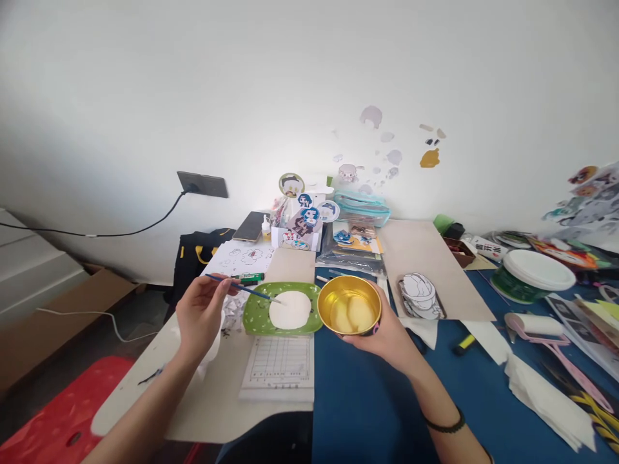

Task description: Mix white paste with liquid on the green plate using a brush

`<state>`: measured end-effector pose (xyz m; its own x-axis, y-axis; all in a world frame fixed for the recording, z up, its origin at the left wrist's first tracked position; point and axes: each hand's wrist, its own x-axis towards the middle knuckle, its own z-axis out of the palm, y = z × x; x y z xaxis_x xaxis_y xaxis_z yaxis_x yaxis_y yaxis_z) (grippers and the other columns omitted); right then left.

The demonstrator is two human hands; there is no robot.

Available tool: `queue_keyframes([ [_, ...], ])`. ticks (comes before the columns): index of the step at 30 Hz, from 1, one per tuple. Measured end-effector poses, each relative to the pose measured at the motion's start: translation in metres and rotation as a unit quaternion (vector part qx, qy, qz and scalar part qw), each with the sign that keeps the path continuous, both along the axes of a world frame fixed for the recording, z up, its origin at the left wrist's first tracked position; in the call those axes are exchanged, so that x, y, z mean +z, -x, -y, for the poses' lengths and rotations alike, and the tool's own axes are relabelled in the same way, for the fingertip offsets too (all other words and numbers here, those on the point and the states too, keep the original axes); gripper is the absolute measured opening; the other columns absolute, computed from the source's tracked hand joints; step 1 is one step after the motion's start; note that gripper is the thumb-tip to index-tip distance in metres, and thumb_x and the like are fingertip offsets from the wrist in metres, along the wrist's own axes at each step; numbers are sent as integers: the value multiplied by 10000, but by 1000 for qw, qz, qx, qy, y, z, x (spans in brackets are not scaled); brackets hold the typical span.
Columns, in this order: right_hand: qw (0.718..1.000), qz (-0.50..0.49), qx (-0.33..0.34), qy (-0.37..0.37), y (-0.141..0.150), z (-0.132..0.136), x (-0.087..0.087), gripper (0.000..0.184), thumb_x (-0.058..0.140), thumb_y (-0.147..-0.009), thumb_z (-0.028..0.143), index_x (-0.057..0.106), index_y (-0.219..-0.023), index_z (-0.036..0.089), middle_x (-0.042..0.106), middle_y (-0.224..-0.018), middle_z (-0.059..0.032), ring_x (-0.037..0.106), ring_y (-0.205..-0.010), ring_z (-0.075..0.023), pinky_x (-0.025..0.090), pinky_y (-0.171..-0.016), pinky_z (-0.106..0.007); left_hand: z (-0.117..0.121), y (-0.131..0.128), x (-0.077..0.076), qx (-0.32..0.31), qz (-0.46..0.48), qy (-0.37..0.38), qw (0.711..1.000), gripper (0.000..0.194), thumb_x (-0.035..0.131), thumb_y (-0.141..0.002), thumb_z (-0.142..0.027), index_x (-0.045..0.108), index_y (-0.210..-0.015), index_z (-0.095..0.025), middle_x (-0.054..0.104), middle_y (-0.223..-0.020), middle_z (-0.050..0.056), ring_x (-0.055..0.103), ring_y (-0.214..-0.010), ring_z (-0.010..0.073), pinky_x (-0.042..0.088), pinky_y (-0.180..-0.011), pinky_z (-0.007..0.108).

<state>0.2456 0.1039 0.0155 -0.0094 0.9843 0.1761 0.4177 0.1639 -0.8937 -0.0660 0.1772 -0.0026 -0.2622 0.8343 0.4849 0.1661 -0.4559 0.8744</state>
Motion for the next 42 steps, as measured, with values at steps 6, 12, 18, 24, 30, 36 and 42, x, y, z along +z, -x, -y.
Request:
queue_keyframes([
  [6, 994, 90, 59, 8, 3, -18, 13, 911, 808, -604, 357, 293, -1349, 257, 445, -1356, -114, 426, -1269, -297, 359, -1050, -481, 1, 4, -5, 19, -12, -19, 1000, 118, 618, -835, -289, 582, -876, -185, 695, -783, 12, 653, -640, 129, 554, -645, 268],
  [12, 984, 162, 74, 15, 10, -29, 28, 909, 789, -602, 378, 295, -1361, 299, 481, -1322, -91, 464, -1231, -318, 388, -1018, -501, 2, 7, -10, 25, -32, -20, 999, 131, 617, -837, -290, 587, -906, -183, 689, -797, 19, 669, -682, 144, 558, -664, 274],
  [18, 972, 216, 84, 20, 13, -39, 38, 914, 798, -576, 397, 307, -1338, 286, 480, -1321, -88, 483, -1205, -330, 416, -986, -472, 0, 8, -14, 18, -31, -20, 999, 113, 609, -845, -282, 586, -898, -185, 689, -790, 14, 669, -677, 138, 558, -657, 259],
  [24, 969, 222, 104, 13, 18, -44, 38, 929, 805, -579, 390, 272, -1335, 306, 467, -1327, -81, 458, -1229, -320, 390, -1014, -474, 0, 8, -15, 17, -34, -21, 999, 100, 613, -845, -279, 577, -880, -192, 682, -787, 7, 668, -679, 126, 553, -642, 237],
  [30, 965, 237, 112, 21, 23, -48, 39, 928, 806, -574, 355, 266, -1327, 302, 464, -1331, -78, 451, -1233, -302, 362, -1036, -473, 0, 8, -14, 18, -29, -21, 999, 102, 619, -842, -276, 577, -883, -193, 683, -777, 3, 673, -677, 126, 557, -652, 240],
  [36, 960, 251, 121, 13, 25, -53, 37, 934, 805, -572, 385, 264, -1330, 312, 451, -1352, -66, 432, -1253, -301, 350, -1048, -469, 1, 8, -12, 19, -30, -28, 999, 101, 616, -845, -277, 579, -888, -192, 680, -770, 5, 671, -670, 127, 555, -647, 245],
  [42, 958, 256, 126, 18, 30, -54, 38, 927, 802, -572, 399, 274, -1329, 316, 445, -1363, -67, 431, -1256, -317, 366, -1033, -480, 1, 8, -11, 23, -32, -36, 999, 102, 622, -842, -278, 572, -871, -194, 674, -761, 4, 670, -658, 127, 552, -635, 244],
])
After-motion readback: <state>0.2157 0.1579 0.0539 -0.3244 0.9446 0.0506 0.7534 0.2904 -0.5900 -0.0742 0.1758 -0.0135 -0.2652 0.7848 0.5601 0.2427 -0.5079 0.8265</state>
